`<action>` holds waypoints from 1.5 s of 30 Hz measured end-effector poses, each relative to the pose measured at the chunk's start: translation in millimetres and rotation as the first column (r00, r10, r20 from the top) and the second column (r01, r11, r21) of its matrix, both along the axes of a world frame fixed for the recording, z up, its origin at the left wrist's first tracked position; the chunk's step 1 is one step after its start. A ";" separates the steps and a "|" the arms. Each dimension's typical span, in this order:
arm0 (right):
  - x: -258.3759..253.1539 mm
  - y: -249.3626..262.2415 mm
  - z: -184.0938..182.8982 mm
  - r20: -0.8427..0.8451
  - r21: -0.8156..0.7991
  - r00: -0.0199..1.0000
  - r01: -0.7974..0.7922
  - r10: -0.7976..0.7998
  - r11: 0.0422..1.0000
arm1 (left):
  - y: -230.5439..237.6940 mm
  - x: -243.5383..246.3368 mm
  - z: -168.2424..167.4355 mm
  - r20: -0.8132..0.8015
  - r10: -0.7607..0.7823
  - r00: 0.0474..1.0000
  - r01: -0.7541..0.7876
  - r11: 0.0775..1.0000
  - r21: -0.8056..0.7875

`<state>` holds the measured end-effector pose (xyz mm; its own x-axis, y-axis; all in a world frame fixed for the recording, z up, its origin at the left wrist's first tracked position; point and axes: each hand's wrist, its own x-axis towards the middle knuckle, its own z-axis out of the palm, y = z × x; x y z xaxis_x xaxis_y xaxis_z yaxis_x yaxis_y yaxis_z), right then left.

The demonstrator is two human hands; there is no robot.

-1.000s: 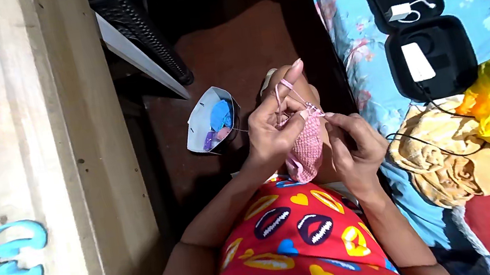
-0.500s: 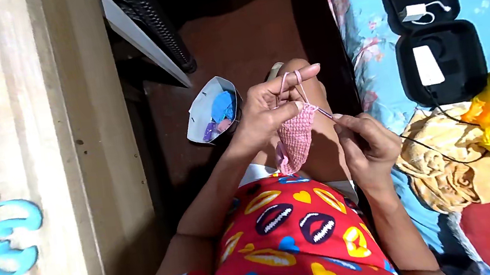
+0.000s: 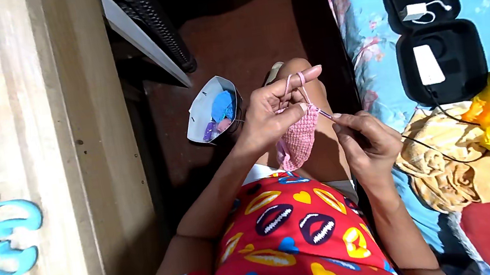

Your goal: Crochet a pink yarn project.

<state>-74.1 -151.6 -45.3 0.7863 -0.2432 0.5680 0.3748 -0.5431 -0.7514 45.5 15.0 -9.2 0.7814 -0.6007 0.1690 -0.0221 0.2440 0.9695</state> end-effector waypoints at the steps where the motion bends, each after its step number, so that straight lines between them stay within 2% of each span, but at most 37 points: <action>1: 0.0 -0.1 -0.1 0.003 0.007 1.000 -0.006 0.006 1.000 | -0.1 0.0 -0.5 0.000 0.000 1.000 0.000 1.000 0.000; 12: -0.5 1.6 4.2 -0.123 0.311 0.987 -0.064 0.107 0.948 | 0.5 -1.1 0.8 -0.013 -0.013 1.000 0.013 1.000 0.005; 16: 0.4 1.9 7.9 -0.181 0.374 0.975 -0.053 0.129 0.926 | 0.3 -0.5 2.6 -0.069 -0.062 0.996 0.061 0.998 -0.014; 18: 0.2 1.3 8.0 -0.217 0.432 0.963 -0.051 0.159 0.900 | 0.0 -2.6 4.2 -0.093 -0.026 0.995 0.027 1.000 0.008; 20: 0.3 1.2 9.5 -0.261 0.615 0.932 -0.042 0.253 0.788 | -0.5 -4.1 5.5 -0.111 0.015 0.994 -0.014 1.000 0.015; 22: 0.7 2.5 12.2 -0.232 0.820 0.882 -0.049 0.409 0.570 | -2.1 -4.9 4.9 -0.120 0.020 0.993 -0.022 1.000 -0.019; 24: 2.0 6.5 13.6 -0.169 0.928 0.840 -0.041 0.515 0.372 | -5.3 -6.4 2.4 -0.137 0.037 0.990 -0.043 0.998 -0.039; 25: 2.6 9.0 13.6 -0.155 0.939 0.834 -0.042 0.530 0.341 | -7.2 -8.2 1.2 -0.123 0.055 0.991 -0.060 0.998 -0.034; 26: 2.8 11.4 13.8 -0.171 0.921 0.844 -0.046 0.509 0.386 | -8.4 -11.6 0.2 -0.078 0.081 0.994 -0.082 0.997 -0.009; 27: 2.9 13.8 15.0 -0.215 0.863 0.870 -0.044 0.444 0.503 | -8.4 -16.4 0.0 0.001 0.108 0.994 -0.108 0.994 0.034; 29: 3.3 17.3 18.7 -0.282 0.632 0.924 -0.024 0.258 0.774 | -7.5 -27.4 1.2 0.197 0.157 0.968 -0.185 0.974 0.133; 30: 3.5 18.2 21.3 -0.288 0.524 0.939 -0.011 0.189 0.852 | -7.6 -30.9 -0.6 0.310 0.169 0.935 -0.224 0.963 0.150; 31: 4.3 18.7 23.5 -0.288 0.469 0.945 0.001 0.152 0.883 | -9.4 -32.6 -4.3 0.424 0.187 0.886 -0.267 0.954 0.137; 32: 5.5 18.4 25.3 -0.290 0.490 0.944 0.005 0.158 0.872 | -12.1 -33.1 -8.2 0.515 0.208 0.832 -0.304 0.947 0.107; 33: 6.5 17.3 26.5 -0.292 0.578 0.935 0.003 0.203 0.816 | -14.3 -33.3 -11.7 0.567 0.230 0.791 -0.323 0.944 0.069; 35: 7.0 12.9 26.5 -0.247 0.790 0.906 -0.019 0.345 0.613 | -15.6 -33.5 -12.5 0.527 0.249 0.812 -0.295 0.956 0.003; 36: 6.4 12.4 25.0 -0.215 0.833 0.903 -0.029 0.372 0.552 | -14.8 -33.7 -10.9 0.456 0.240 0.857 -0.260 0.966 -0.020; 37: 5.1 13.6 22.6 -0.203 0.824 0.916 -0.032 0.347 0.566 | -14.0 -33.9 -9.0 0.379 0.228 0.897 -0.231 0.972 -0.038; 39: 2.3 17.8 16.9 -0.199 0.661 0.962 -0.009 0.186 0.750 | -13.3 -33.5 -5.6 0.261 0.207 0.943 -0.202 0.978 -0.046; 41: -0.1 19.9 12.1 -0.125 0.382 0.992 0.024 0.027 0.924 | -15.2 -31.0 -7.0 0.198 0.202 0.959 -0.192 0.979 -0.066; 43: -0.7 19.3 6.6 -0.035 0.111 0.994 0.104 -0.101 0.988 | -18.7 -27.3 -9.8 0.145 0.208 0.967 -0.190 0.974 -0.126; 45: -0.8 18.8 4.1 0.018 -0.046 0.983 0.186 -0.185 0.982 | -17.8 -25.8 -6.5 0.084 0.198 0.977 -0.186 0.973 -0.136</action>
<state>-74.9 -132.8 -41.2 0.7225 -0.3565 0.5924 0.2741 -0.6389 -0.7188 19.7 -2.8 -15.7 0.8563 -0.4101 0.3139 -0.1719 0.3469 0.9220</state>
